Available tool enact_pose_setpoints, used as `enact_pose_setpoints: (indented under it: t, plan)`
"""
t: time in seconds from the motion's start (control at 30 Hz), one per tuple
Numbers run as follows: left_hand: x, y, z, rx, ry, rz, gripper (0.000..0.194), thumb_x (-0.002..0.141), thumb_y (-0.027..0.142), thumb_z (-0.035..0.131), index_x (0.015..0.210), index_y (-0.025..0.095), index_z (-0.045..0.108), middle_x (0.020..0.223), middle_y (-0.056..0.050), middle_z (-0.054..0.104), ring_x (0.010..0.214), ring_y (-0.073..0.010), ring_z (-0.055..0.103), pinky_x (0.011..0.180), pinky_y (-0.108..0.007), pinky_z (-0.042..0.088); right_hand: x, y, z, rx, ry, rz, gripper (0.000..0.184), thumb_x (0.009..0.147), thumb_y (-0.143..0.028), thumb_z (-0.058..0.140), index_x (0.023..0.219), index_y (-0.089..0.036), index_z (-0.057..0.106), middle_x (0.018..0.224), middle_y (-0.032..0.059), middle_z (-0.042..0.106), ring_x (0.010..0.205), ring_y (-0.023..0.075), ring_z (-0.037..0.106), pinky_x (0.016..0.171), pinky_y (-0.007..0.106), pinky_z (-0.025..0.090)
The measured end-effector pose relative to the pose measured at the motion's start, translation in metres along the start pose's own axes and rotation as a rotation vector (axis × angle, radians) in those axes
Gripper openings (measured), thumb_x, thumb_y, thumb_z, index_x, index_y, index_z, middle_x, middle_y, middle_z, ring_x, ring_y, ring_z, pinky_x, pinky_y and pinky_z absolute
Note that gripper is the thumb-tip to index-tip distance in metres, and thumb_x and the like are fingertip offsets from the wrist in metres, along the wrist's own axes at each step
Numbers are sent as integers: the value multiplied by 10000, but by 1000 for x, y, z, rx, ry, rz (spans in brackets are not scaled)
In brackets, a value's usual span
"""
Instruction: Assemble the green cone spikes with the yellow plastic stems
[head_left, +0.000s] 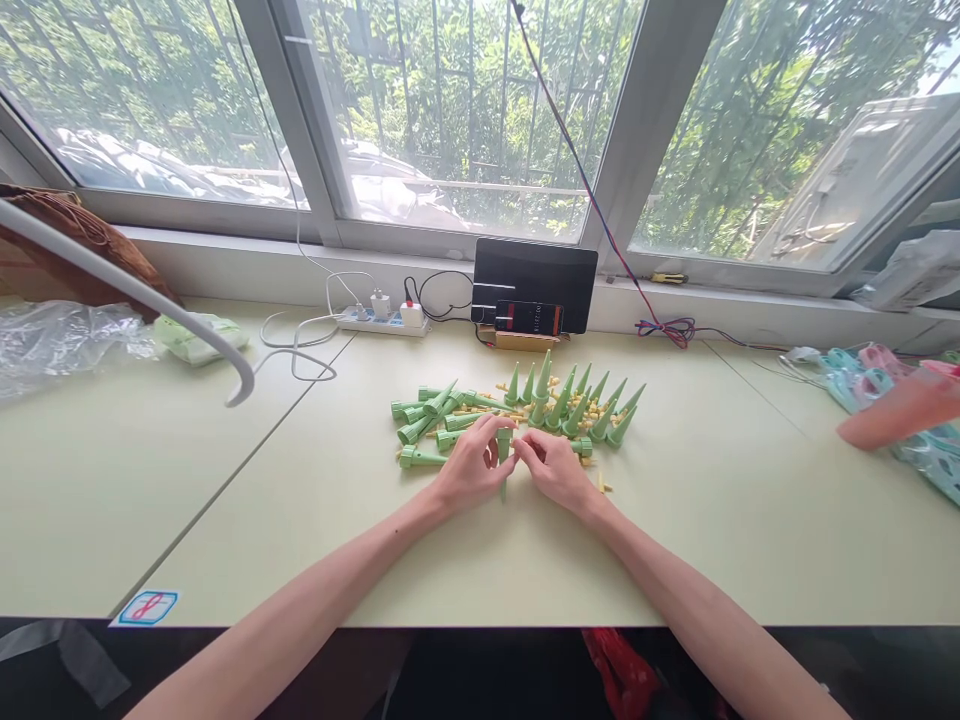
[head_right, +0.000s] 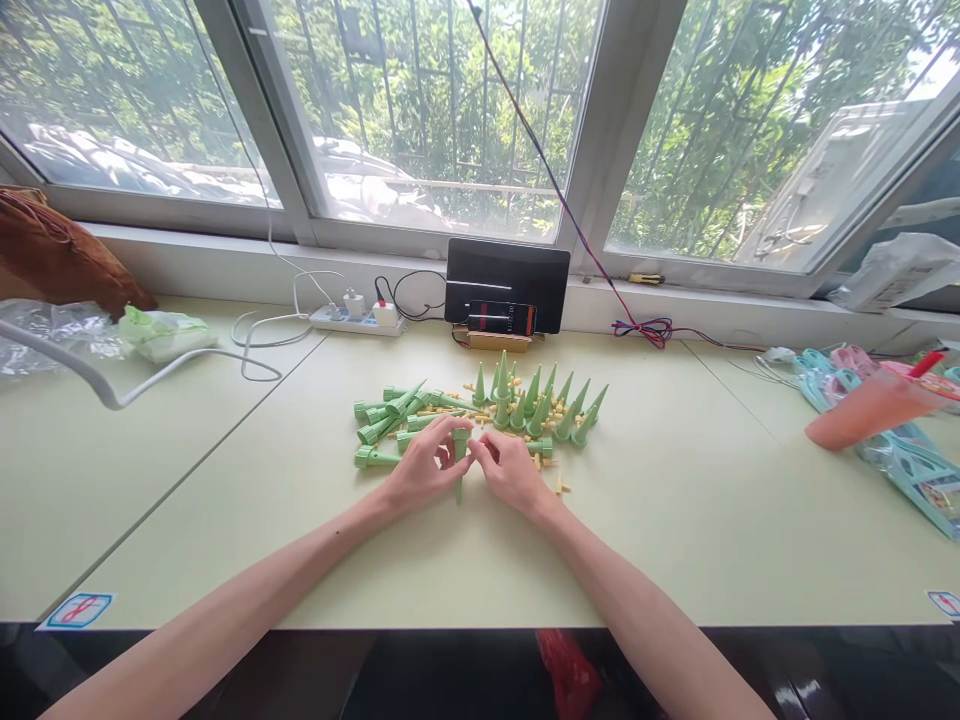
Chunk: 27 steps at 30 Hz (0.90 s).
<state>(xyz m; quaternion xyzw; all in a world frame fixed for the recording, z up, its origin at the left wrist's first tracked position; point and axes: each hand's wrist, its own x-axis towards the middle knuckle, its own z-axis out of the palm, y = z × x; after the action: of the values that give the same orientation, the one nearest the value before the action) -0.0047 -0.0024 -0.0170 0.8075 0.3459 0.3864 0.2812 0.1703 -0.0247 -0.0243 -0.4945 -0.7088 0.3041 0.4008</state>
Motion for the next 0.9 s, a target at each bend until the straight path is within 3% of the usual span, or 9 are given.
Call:
enact_pose_setpoints:
  t: [0.57, 0.73, 0.9]
  plan:
    - [0, 3, -1, 1, -15, 34, 242, 832, 202, 593, 1068, 201, 540, 982, -17, 535, 558, -43, 526, 492, -194, 478, 0, 1, 1, -82, -16, -43, 490, 1014, -482, 320, 614, -198, 302, 569, -33, 337, 539, 113, 306, 543, 280, 246]
    - [0, 1, 0, -9, -10, 22, 256, 828, 180, 585, 1080, 205, 548, 999, -27, 535, 586, -52, 542, 494, -193, 486, 0, 3, 1, -38, -18, -21, 482, 1003, -491, 352, 624, -195, 390, 592, -26, 402, 557, 117, 344, 540, 269, 269]
    - [-1, -1, 0, -3, -1, 19, 260, 839, 178, 573, 1096, 212, 554, 983, -27, 531, 607, -63, 545, 496, -192, 487, 0, 3, 0, -8, -36, -13, 397, 981, -496, 413, 758, -192, 537, 636, -25, 483, 561, 123, 373, 540, 260, 297]
